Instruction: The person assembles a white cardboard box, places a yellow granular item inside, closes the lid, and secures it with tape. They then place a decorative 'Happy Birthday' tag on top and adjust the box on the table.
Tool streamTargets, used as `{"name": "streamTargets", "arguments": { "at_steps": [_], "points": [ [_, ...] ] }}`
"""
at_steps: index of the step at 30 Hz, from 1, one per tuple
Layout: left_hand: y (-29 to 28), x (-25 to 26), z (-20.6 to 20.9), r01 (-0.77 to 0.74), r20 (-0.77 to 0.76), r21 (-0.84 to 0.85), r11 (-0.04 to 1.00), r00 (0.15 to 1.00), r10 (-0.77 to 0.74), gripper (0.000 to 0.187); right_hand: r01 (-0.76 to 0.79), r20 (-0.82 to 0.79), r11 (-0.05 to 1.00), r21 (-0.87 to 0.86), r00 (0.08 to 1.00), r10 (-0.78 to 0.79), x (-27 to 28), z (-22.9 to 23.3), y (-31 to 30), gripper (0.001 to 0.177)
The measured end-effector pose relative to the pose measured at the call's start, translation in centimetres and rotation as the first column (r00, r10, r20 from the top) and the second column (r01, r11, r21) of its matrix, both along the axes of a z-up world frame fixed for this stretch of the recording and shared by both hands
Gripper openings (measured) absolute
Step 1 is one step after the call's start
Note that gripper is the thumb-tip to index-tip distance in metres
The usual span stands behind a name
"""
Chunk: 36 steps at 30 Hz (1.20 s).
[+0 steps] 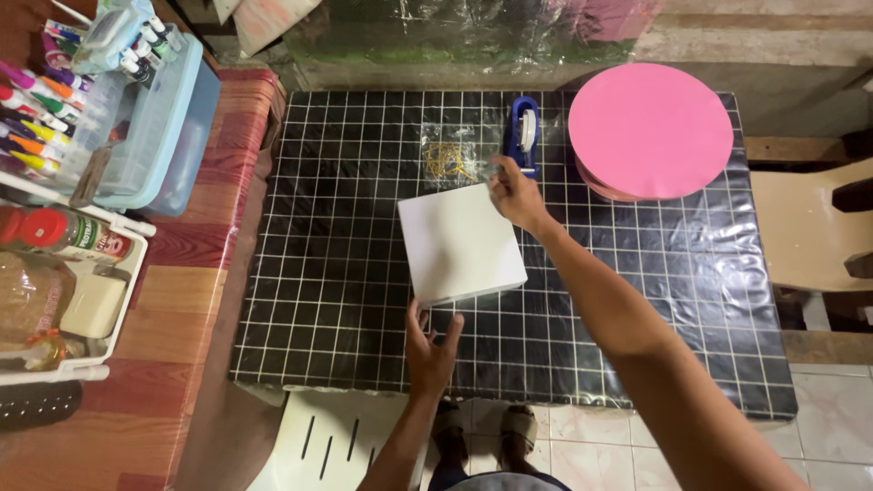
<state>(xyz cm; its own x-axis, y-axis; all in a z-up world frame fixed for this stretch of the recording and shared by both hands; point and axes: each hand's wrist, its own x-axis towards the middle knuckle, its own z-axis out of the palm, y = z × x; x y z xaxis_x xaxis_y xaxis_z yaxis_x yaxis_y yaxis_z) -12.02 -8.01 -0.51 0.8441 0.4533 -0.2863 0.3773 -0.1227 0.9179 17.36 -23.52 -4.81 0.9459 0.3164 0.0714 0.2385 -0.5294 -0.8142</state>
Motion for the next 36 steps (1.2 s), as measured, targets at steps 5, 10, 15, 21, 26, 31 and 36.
{"name": "streamTargets", "arguments": {
  "at_steps": [5,10,15,21,26,31,36],
  "points": [
    [1.3,1.4,0.1,-0.006,0.005,-0.03,1.0,1.0,0.006,0.109,0.044,0.03,0.995,0.095,0.998,-0.048,-4.4,0.9,-4.9,0.038],
    [4.9,6.1,-1.8,0.035,0.214,0.076,0.996,0.975,-0.05,0.109,0.145,-0.181,0.983,0.113,0.976,-0.123,-9.5,0.9,-8.3,0.037],
    [7.2,12.1,-2.6,0.115,0.107,0.06,0.992,0.987,-0.121,0.115,0.207,-0.402,0.901,0.382,0.915,-0.04,-14.5,-0.2,-10.0,0.042],
    [7.8,17.4,-3.5,0.292,0.035,0.167,0.942,0.953,-0.301,0.118,0.27,-0.442,0.845,0.461,0.896,-0.046,-18.2,-0.7,-10.0,0.039],
    [7.1,17.7,-4.8,0.396,-0.183,0.481,0.783,0.918,-0.352,0.126,0.331,-0.295,0.895,0.299,0.924,-0.243,-19.9,0.9,-9.6,0.023],
    [5.5,14.2,-4.3,0.46,-0.213,0.677,0.574,0.869,-0.446,0.142,0.243,-0.037,0.928,0.284,0.969,-0.242,-23.1,0.2,-8.0,0.011],
    [3.9,11.5,-2.7,0.442,-0.176,0.713,0.545,0.865,-0.471,0.148,0.244,-0.292,0.917,0.315,0.944,-0.151,-24.4,-3.5,-4.5,0.006]
  ]
}}
